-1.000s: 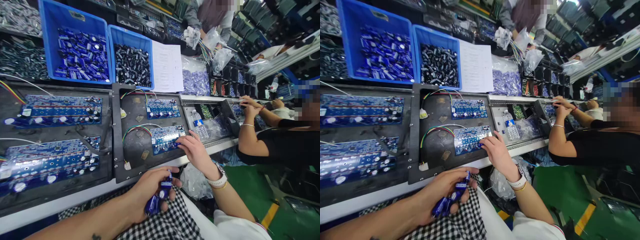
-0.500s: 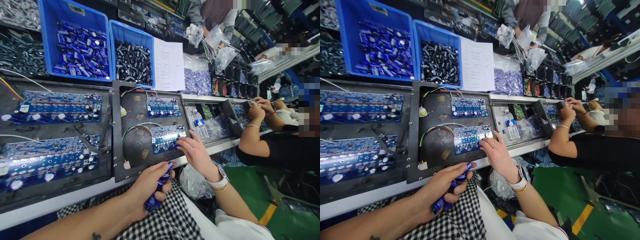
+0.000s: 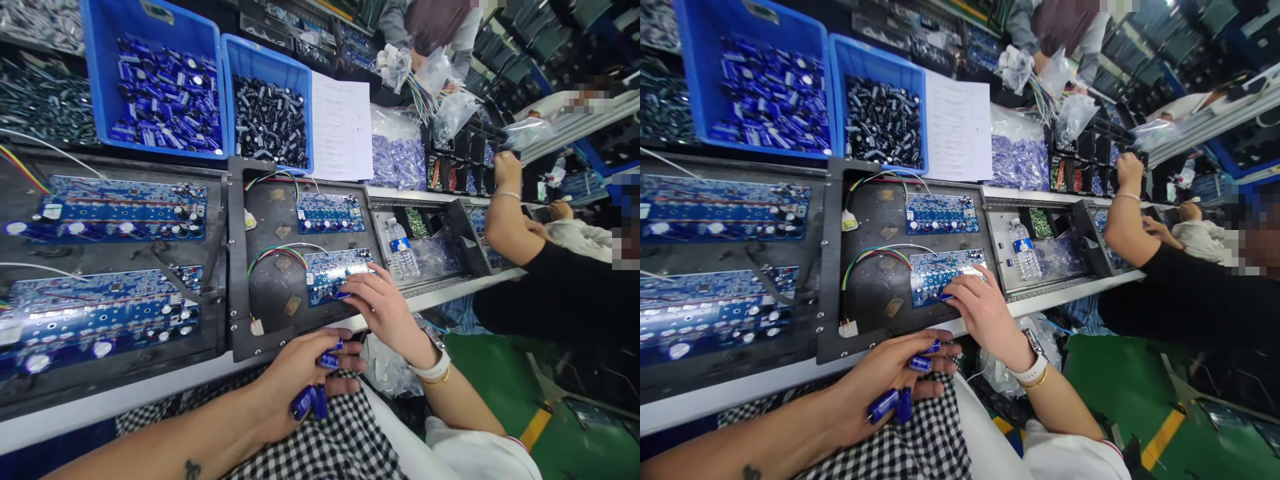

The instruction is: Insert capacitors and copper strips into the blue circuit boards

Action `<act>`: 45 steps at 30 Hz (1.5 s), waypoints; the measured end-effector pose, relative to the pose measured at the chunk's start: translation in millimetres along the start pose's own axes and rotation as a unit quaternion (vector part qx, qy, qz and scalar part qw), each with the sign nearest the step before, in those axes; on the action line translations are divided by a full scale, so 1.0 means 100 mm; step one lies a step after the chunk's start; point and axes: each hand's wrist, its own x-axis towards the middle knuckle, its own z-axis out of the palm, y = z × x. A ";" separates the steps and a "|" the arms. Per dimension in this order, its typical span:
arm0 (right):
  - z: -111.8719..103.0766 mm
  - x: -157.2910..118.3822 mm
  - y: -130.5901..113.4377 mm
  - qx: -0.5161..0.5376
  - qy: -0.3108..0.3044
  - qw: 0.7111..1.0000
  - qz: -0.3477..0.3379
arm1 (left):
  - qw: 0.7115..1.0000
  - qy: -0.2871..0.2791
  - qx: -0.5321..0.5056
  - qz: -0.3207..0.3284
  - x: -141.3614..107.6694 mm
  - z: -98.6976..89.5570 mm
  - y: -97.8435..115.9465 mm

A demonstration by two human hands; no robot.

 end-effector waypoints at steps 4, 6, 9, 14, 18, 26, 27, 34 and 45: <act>0.11 0.04 0.10 -0.008 -0.014 1.000 -0.014 | 1.000 0.001 0.007 -0.019 -0.04 -0.04 -0.03; 0.10 0.04 0.10 -0.014 -0.025 0.999 -0.018 | 1.000 0.021 0.009 -0.013 -0.05 -0.07 -0.05; 0.06 0.04 0.07 -0.029 -0.044 0.998 -0.027 | 0.999 0.037 -0.014 0.005 -0.04 -0.12 -0.07; 0.07 0.03 0.05 -0.069 -0.064 0.994 -0.053 | 0.999 -0.003 -0.044 0.005 -0.05 -0.18 -0.05; 0.08 0.02 0.07 -0.100 -0.085 0.986 -0.101 | 0.999 -0.036 -0.031 -0.005 -0.07 -0.17 -0.01; -0.13 -0.03 -0.29 0.037 -0.052 0.996 -0.065 | 0.997 -0.050 -0.044 -0.038 -0.12 -0.20 0.00; -0.13 -0.03 -0.34 0.044 -0.063 0.995 -0.063 | 0.997 -0.055 -0.043 -0.034 -0.12 -0.21 0.00; 0.11 0.16 -0.28 -0.011 -0.018 1.000 -0.013 | 0.997 -0.053 -0.004 -0.049 -0.15 -0.24 -0.01; 0.20 0.16 -0.21 -0.029 -0.025 0.997 -0.069 | 0.983 -0.078 0.149 -0.066 -0.32 -0.25 0.08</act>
